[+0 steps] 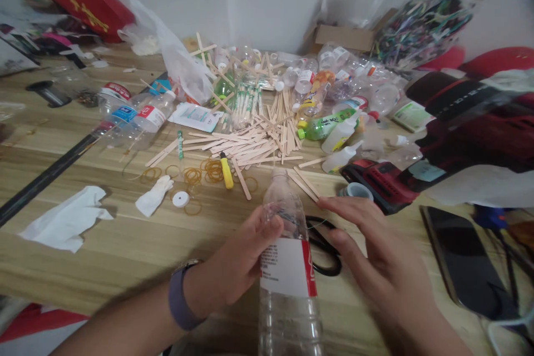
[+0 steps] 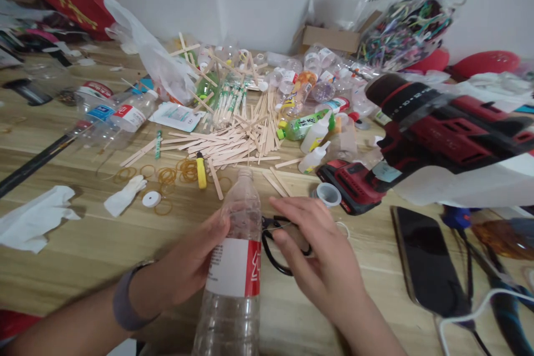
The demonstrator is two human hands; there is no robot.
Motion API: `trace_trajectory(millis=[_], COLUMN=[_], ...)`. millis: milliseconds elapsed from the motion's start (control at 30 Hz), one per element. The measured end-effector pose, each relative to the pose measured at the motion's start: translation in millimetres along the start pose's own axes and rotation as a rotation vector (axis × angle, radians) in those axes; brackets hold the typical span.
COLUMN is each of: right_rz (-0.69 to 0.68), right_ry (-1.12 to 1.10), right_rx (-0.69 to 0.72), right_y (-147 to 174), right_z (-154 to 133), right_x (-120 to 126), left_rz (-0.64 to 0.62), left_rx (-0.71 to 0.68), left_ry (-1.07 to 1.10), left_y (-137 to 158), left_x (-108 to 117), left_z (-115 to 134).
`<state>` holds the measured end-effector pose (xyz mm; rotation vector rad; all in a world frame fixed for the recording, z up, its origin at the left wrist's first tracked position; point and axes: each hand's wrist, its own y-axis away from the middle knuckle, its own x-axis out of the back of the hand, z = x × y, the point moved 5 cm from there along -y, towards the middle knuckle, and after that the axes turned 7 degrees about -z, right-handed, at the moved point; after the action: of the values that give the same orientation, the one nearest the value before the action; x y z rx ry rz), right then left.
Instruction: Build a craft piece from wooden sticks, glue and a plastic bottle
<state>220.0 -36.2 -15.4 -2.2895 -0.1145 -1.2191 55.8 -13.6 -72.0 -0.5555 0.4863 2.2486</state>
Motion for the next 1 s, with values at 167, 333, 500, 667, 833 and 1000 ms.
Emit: trace_trajectory(millis=[167,333,500,667,833,1000], right_rz=[-0.067,0.048,-0.097,-0.209,-0.199,0.0], right_ry=[0.124,0.429,0.488,0.482,0.529,0.589], right_rx=[-0.106,-0.412,-0.53,-0.556,-0.374,-0.287], right_y=[0,12,16,17,23,17], right_z=[38,78,95,104,104,93], right_x=[7,25,13,4,16,20], left_rz=[0.057,0.033,-0.082,-0.089,-0.057,-0.075], left_rx=[0.003,0.05,0.012,-0.078,-0.063,-0.08], left_ry=[0.113,0.368,0.531,0.601,0.606,0.608], left_y=[0,-2,-12,-18,-15,-12], left_x=[3,-1,-4,2,5,4], left_z=[1,-3,-7,-13,-14,-11])
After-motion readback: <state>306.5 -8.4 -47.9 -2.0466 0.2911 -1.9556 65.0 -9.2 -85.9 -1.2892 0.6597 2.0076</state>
